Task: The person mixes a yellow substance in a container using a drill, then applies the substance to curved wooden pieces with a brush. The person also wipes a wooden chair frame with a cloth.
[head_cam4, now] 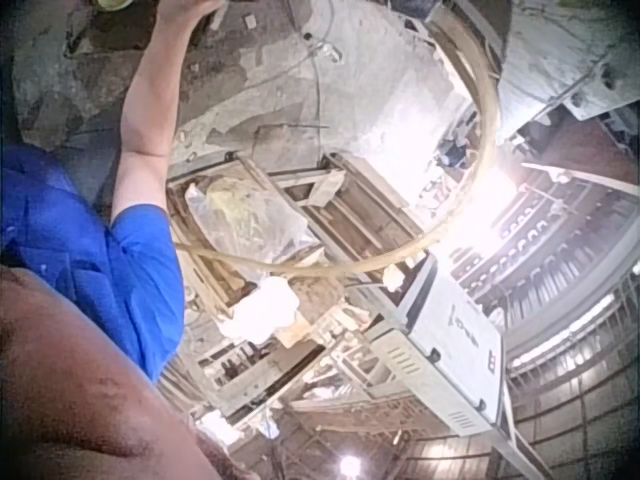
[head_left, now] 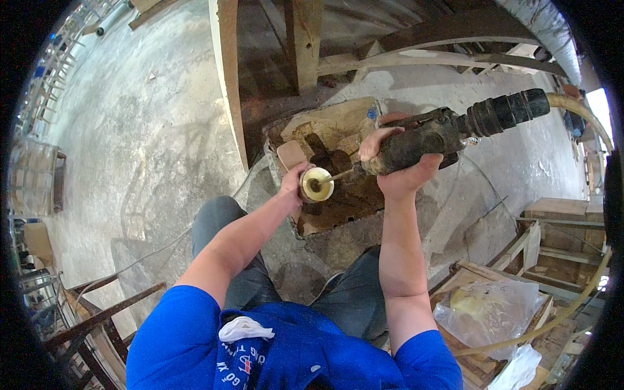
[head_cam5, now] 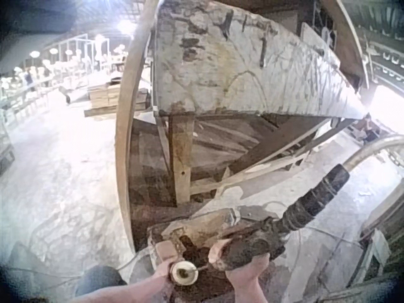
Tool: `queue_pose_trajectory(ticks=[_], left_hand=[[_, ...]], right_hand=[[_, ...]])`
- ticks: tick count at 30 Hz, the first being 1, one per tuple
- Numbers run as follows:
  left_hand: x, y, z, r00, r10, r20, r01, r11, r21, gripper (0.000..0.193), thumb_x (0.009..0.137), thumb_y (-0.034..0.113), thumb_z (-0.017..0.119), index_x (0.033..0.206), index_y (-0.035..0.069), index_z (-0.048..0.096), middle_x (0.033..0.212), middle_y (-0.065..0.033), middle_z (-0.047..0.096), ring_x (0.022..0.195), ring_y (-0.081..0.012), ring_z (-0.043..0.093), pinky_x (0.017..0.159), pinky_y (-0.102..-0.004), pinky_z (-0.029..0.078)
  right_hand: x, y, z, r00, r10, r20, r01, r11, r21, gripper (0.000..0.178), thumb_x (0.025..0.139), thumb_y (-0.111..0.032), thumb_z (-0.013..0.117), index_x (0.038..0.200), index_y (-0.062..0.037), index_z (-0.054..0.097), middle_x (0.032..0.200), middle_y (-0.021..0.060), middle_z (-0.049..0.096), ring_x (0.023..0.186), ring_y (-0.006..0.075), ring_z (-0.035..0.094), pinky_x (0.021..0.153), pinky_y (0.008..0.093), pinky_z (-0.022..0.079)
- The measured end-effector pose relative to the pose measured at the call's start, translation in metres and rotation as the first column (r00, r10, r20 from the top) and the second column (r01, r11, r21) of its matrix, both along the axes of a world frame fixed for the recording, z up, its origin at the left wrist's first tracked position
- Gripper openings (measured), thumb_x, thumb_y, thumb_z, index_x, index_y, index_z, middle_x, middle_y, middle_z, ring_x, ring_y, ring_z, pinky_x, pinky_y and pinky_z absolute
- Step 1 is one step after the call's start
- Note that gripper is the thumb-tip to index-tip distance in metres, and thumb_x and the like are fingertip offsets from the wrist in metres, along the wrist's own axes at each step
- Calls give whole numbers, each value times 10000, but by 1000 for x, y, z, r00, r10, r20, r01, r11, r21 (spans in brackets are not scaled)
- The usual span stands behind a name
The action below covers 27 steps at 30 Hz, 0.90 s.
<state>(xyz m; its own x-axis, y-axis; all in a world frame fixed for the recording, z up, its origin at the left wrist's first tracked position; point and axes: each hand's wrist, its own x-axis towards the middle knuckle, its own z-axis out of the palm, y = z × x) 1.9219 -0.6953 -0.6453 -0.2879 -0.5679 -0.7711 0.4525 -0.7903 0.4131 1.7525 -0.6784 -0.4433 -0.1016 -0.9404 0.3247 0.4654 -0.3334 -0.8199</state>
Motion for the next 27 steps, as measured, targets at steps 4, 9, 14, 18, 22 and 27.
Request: queue_pose_trajectory(ticks=[4,9,14,18,22,27], left_hand=[[-1,1,-1,999,31,-17,-32,998,-50,280,858,347,513,967,112,618,955,-35,647,894,-220,596,784,-405,481],[-1,0,3,1000,26,-8,-26,1000,7,276,859,334,512,960,99,617,971,-50,639,891,-227,599,786,-397,484],[0,-1,-2,998,49,-30,-49,999,-13,282,863,334,510,984,98,605,973,-56,637,889,-237,605,792,-417,488],[1,-2,-9,999,29,-43,-29,999,-14,298,868,347,503,1010,101,594,970,-57,640,893,-239,605,797,-425,489],[-1,-3,-8,996,58,-69,-56,998,29,286,873,340,500,1000,102,593,960,-59,642,892,-238,605,797,-419,492],[-2,-2,-1,998,49,-47,-50,999,-7,272,871,331,508,981,97,595,943,-59,643,884,-235,606,791,-415,494]], right_hand=[[2,1,-2,998,-47,32,47,999,0,798,710,-755,431,1012,-19,499,590,131,528,523,240,522,524,354,440],[1,0,4,998,-50,27,50,999,14,797,707,-763,428,975,-19,520,569,136,528,502,242,518,500,350,436],[-1,0,3,992,-50,119,47,998,29,779,704,-754,452,929,-14,546,573,139,533,504,249,529,492,354,436],[-1,-1,2,989,-42,145,39,999,29,781,695,-756,459,934,-18,544,584,142,534,504,251,523,493,360,433],[-1,-1,5,998,-60,25,58,995,87,802,680,-766,464,984,-26,527,596,144,535,510,247,517,502,360,430],[-1,-2,-3,995,-63,75,60,997,42,812,670,-779,456,1006,-42,508,587,135,528,522,245,521,511,358,431]])
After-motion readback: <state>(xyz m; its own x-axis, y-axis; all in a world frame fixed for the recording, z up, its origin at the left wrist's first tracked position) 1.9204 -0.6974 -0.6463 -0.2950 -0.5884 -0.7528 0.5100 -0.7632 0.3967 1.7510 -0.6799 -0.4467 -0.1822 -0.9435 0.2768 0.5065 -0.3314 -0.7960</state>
